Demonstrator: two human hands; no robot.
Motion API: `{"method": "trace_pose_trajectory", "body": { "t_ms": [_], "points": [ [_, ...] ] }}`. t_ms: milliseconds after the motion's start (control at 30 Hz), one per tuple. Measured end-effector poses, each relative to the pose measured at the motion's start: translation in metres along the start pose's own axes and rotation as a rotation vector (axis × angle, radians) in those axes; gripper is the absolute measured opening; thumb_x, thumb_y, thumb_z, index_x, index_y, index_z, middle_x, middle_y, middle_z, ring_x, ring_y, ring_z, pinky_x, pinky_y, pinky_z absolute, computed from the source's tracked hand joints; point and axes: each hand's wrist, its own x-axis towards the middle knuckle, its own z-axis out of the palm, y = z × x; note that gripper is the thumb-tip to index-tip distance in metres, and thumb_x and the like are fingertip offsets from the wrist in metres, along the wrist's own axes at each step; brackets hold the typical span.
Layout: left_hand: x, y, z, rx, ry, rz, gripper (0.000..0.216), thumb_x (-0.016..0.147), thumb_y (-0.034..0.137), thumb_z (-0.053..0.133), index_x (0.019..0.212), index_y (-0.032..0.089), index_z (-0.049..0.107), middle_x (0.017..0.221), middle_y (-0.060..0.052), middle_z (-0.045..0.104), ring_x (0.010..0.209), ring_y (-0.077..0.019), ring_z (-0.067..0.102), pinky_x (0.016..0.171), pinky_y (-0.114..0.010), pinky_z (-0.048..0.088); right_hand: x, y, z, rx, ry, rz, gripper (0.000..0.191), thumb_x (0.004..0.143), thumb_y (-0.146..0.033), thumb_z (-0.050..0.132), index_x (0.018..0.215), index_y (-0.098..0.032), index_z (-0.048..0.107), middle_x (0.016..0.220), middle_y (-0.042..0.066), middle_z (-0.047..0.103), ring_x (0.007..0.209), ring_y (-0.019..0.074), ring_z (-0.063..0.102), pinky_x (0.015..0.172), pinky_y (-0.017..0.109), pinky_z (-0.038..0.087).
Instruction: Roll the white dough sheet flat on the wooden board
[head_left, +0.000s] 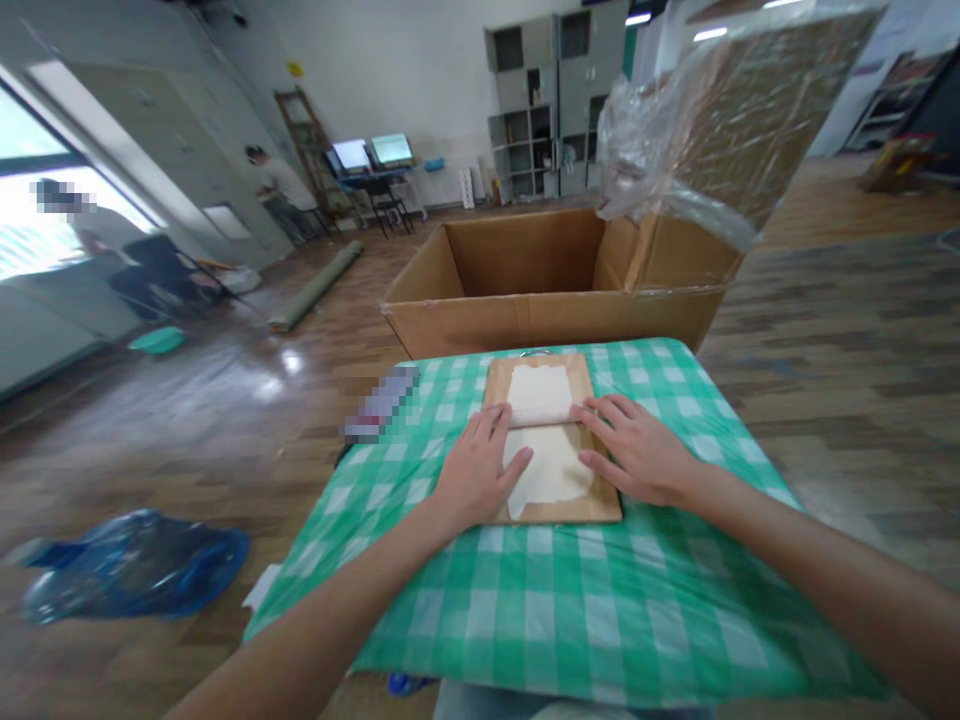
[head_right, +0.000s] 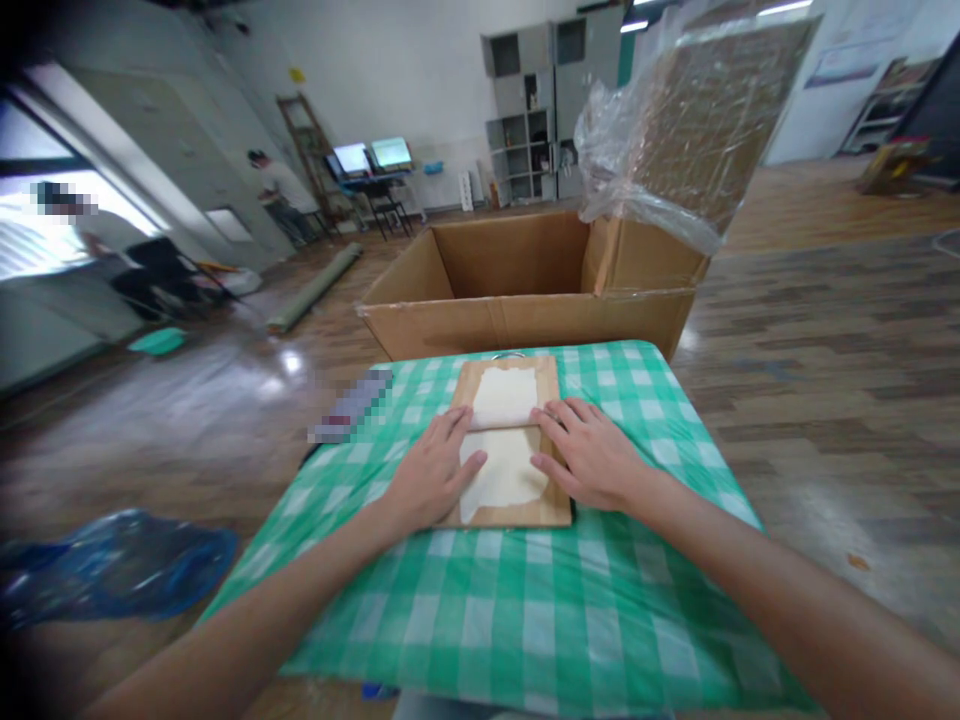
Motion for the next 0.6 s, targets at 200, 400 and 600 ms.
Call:
{"method": "trace_pose_trajectory", "body": {
  "t_ms": [200, 400, 600],
  "points": [
    [0.06, -0.028, 0.021, 0.009, -0.048, -0.038, 0.067, 0.111, 0.05, 0.022, 0.161, 0.008, 0.039, 0.166, -0.018, 0.045, 0.158, -0.0281, 0.036, 0.13, -0.047, 0.027, 0.031, 0.023, 0.013, -0.038, 0.024, 0.088, 0.068, 0.111, -0.055, 0.025, 0.158, -0.01, 0.048, 0.163, 0.021, 0.047, 0.156, 0.0377, 0.033, 0.124, 0.057, 0.034],
    [0.125, -0.06, 0.038, 0.065, -0.107, -0.005, 0.062, 0.113, 0.037, 0.011, 0.162, 0.013, 0.041, 0.169, -0.014, 0.04, 0.162, -0.0251, 0.027, 0.131, -0.048, 0.024, 0.056, 0.038, 0.029, -0.075, 0.012, 0.159, 0.072, 0.111, -0.055, 0.025, 0.16, -0.007, 0.043, 0.168, 0.02, 0.041, 0.157, 0.0374, 0.033, 0.125, 0.053, 0.032],
    [0.168, -0.075, 0.047, 0.113, -0.134, 0.061, 0.056, 0.113, 0.031, 0.018, 0.157, 0.016, 0.049, 0.166, -0.015, 0.046, 0.159, -0.0276, 0.034, 0.129, -0.051, 0.026, 0.083, 0.055, 0.03, -0.075, -0.021, 0.161, 0.059, 0.113, -0.048, 0.024, 0.142, -0.012, 0.061, 0.149, 0.018, 0.061, 0.144, 0.0319, 0.051, 0.123, 0.048, 0.035]
  ]
}}
